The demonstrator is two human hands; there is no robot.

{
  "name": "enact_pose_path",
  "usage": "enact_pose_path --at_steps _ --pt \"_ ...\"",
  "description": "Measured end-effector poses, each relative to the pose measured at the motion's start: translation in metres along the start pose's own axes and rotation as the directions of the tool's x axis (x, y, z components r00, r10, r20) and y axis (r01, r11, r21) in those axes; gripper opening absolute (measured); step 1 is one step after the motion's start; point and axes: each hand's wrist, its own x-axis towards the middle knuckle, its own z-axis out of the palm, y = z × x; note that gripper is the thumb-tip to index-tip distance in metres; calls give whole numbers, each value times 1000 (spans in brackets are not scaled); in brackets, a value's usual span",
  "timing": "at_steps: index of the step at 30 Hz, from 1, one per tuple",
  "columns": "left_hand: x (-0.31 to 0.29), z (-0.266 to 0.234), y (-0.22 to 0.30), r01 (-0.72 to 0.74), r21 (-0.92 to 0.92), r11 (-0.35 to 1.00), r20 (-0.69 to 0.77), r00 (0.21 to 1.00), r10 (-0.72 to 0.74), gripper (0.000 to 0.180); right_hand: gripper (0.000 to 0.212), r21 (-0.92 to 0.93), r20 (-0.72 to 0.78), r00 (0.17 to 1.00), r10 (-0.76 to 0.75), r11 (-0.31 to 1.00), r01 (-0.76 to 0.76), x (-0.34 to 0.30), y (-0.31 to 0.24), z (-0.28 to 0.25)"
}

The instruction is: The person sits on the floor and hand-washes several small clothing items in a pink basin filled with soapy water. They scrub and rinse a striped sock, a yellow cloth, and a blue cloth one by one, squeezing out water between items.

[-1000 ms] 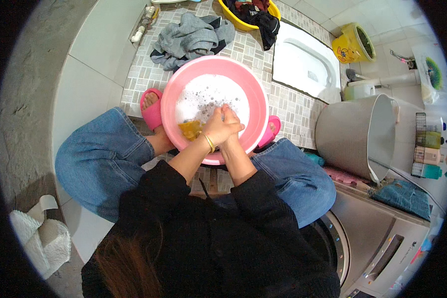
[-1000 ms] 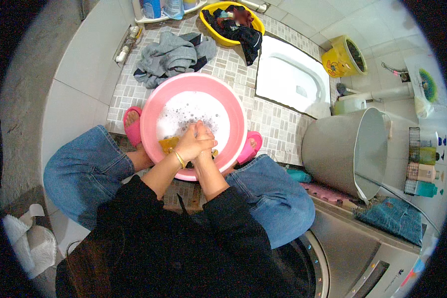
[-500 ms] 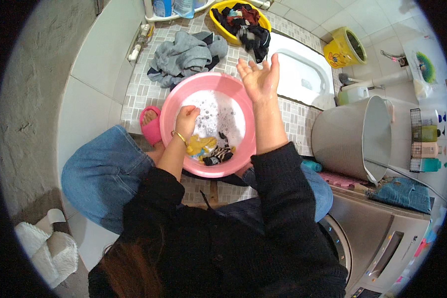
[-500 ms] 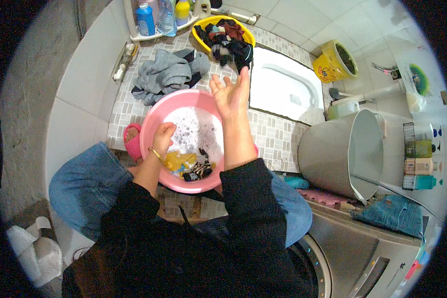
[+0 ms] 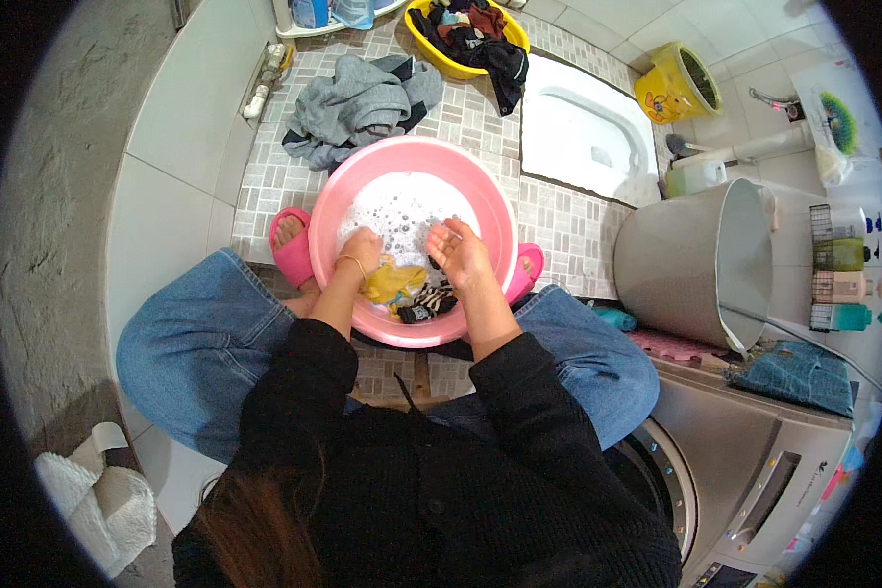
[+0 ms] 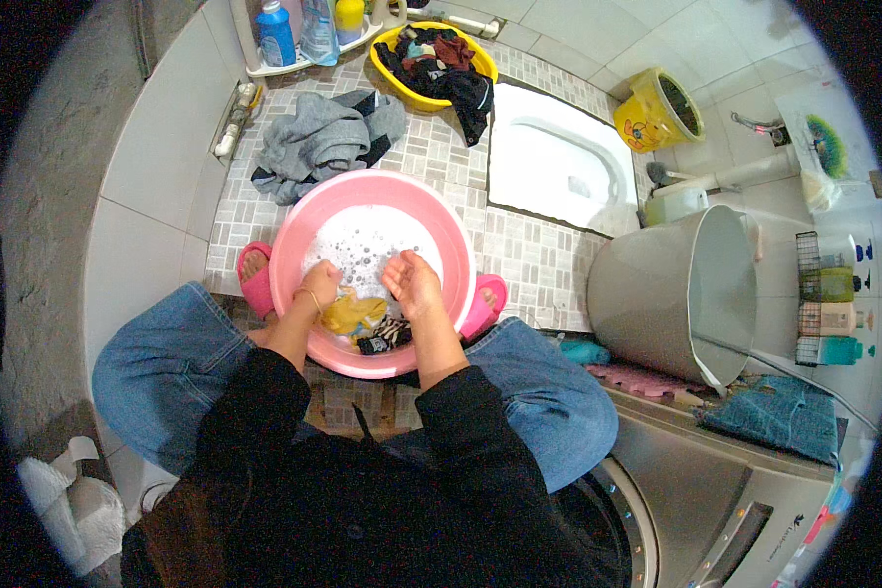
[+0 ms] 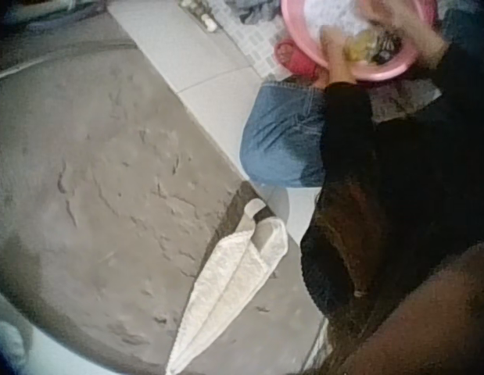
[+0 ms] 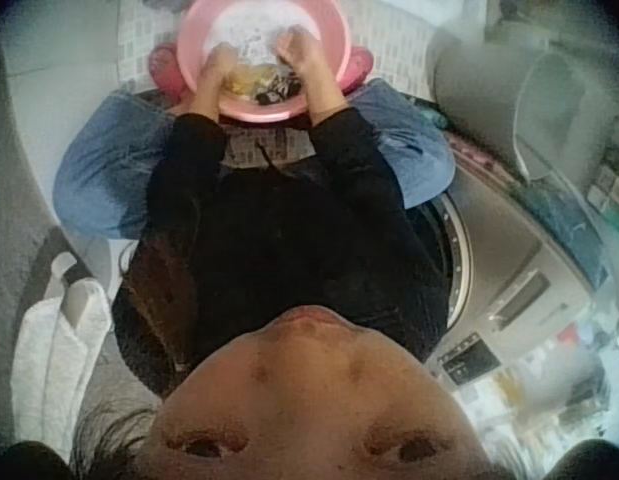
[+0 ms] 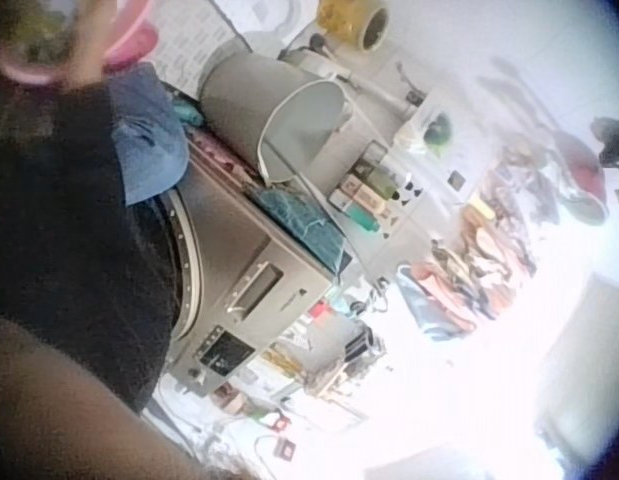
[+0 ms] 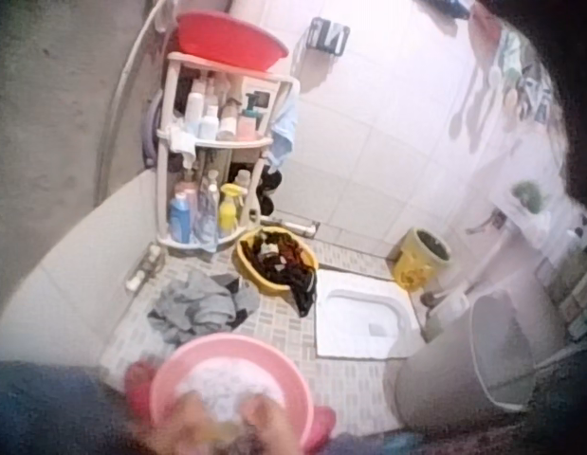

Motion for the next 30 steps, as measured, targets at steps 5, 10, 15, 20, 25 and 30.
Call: enact_pose_path --at_steps 5,10,15,20,25,30 --pt "2 17 -11 18 105 994 -291 956 14 36 24 -226 -35 999 7 974 -15 3 21 -10" --pt "-17 6 2 -205 153 967 137 973 184 39 17 -666 -62 988 -144 743 67 4 28 -28" --pt "1 9 -10 -239 215 947 322 933 162 34 32 -790 246 966 -82 561 249 -12 34 -18" --pt "13 22 -36 -198 -106 975 147 966 212 20 41 -784 556 831 6 -330 526 -18 50 -18" --pt "7 19 -26 -144 -186 972 189 966 179 16 22 -811 451 892 15 424 403 -21 21 -6" --pt "-22 -5 1 -285 331 900 255 945 205 26 22 -632 424 906 -18 710 310 -36 -9 21"
